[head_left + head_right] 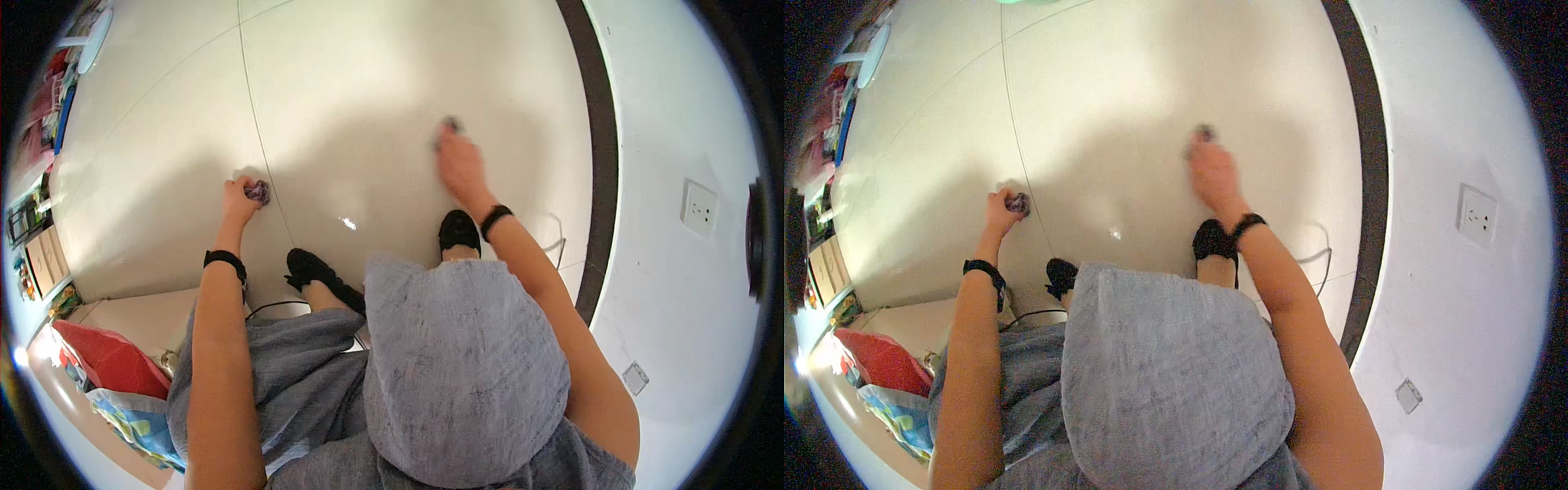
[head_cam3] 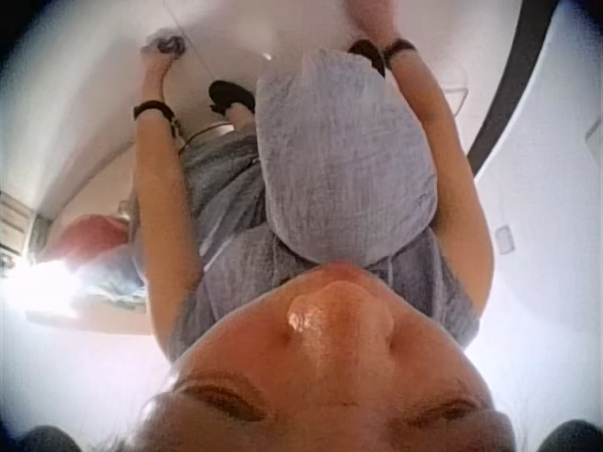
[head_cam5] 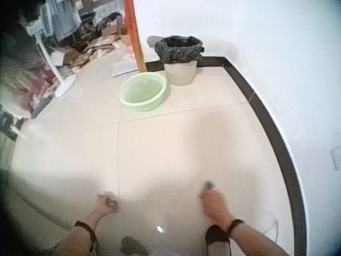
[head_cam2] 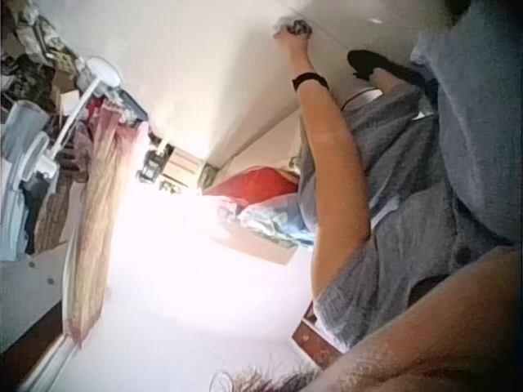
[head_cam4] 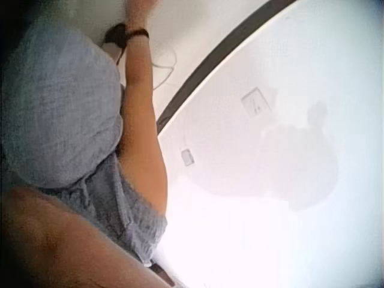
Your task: Cleaning a tiled floor using a damp cloth and a bucket of water.
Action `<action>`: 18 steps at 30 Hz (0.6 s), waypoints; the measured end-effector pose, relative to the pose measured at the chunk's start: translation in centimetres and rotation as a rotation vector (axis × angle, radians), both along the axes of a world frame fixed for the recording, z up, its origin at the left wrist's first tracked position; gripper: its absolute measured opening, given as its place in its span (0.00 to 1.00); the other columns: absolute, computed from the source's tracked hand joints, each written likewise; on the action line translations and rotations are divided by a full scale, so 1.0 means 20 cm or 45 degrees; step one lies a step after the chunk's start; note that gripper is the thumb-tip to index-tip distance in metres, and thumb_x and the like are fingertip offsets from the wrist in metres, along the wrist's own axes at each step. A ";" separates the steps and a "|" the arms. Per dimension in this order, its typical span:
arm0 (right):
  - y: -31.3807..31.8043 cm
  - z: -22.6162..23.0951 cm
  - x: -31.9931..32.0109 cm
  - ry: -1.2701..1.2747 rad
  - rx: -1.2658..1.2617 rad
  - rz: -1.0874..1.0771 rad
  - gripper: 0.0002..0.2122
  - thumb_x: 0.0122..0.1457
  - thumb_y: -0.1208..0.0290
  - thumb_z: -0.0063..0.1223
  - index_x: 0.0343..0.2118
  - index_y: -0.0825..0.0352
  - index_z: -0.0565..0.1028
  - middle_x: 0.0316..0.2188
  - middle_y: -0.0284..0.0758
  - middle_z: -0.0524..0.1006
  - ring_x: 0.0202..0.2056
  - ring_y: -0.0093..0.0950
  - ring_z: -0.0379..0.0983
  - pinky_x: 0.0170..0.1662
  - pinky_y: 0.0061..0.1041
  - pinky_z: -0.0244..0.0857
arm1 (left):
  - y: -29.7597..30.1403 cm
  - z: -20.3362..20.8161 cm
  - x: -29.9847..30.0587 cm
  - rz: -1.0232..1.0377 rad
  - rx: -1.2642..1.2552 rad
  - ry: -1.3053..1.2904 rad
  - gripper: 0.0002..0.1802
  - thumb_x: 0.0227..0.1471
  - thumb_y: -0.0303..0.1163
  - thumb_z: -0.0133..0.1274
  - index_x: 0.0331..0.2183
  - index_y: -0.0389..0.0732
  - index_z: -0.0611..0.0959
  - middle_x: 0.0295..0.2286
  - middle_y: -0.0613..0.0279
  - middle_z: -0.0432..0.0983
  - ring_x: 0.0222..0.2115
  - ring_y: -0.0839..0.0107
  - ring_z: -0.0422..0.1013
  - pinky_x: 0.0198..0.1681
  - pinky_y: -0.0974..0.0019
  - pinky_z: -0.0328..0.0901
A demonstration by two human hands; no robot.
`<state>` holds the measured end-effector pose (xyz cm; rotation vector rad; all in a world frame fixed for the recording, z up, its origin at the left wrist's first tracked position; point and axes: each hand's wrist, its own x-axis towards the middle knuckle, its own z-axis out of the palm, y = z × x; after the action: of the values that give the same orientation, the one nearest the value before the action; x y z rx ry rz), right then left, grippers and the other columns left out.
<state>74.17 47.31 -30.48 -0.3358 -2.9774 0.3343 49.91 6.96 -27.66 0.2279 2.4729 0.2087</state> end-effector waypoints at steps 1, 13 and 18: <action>0.13 0.01 0.15 0.077 -0.005 -0.212 0.07 0.55 0.72 0.38 0.30 0.69 0.69 0.30 0.42 0.73 0.33 0.37 0.69 0.33 0.38 0.62 | -0.02 -0.01 0.00 -0.005 0.010 0.003 0.24 0.31 0.23 0.62 0.36 0.43 0.74 0.39 0.52 0.61 0.36 0.57 0.66 0.40 0.59 0.68; 0.60 0.20 1.12 -0.214 -0.116 -0.943 0.15 0.51 0.75 0.44 0.43 0.70 0.69 0.40 0.45 0.71 0.42 0.42 0.66 0.46 0.39 0.60 | 0.12 0.05 0.10 -0.145 -0.142 0.084 0.24 0.34 0.25 0.61 0.39 0.40 0.72 0.40 0.50 0.60 0.34 0.57 0.67 0.37 0.60 0.69; 0.31 0.18 0.16 0.199 -0.788 -0.227 0.11 0.61 0.68 0.38 0.41 0.68 0.70 0.36 0.45 0.71 0.37 0.42 0.67 0.39 0.37 0.62 | 0.19 -0.01 0.20 -0.248 -0.122 0.043 0.25 0.33 0.28 0.64 0.37 0.41 0.72 0.39 0.50 0.59 0.34 0.56 0.67 0.39 0.60 0.69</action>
<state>77.28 53.53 -26.80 -0.5933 -2.5952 1.1956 53.97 10.73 -27.90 0.4315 2.4669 0.0040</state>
